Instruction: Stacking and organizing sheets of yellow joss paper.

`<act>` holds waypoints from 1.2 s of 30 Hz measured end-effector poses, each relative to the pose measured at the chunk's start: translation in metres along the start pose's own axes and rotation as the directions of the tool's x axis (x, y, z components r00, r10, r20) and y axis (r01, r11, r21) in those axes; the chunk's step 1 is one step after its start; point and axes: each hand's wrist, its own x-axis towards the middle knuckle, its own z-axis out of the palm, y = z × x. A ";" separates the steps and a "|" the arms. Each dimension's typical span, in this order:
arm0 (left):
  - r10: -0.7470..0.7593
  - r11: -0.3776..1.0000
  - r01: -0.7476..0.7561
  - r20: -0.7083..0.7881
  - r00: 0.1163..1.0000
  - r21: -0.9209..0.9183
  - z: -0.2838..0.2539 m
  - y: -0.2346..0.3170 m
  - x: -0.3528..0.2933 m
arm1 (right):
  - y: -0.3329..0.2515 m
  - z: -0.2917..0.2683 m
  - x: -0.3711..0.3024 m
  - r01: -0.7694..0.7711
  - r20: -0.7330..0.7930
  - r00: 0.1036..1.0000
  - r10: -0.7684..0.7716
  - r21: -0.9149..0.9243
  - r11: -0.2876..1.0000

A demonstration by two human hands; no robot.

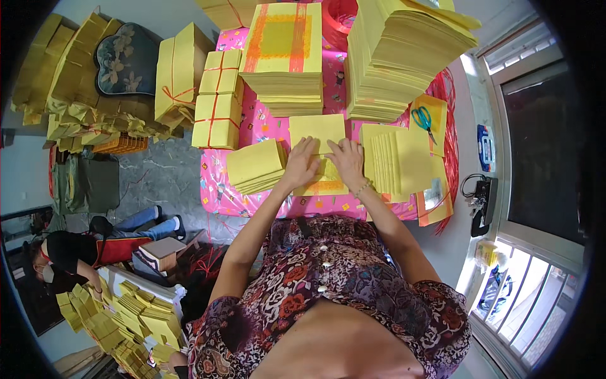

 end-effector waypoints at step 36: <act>-0.636 0.763 0.429 -0.442 0.633 -0.484 -0.086 -0.073 -0.123 | -0.125 0.029 0.042 -0.151 0.306 0.951 -0.039 0.571 0.807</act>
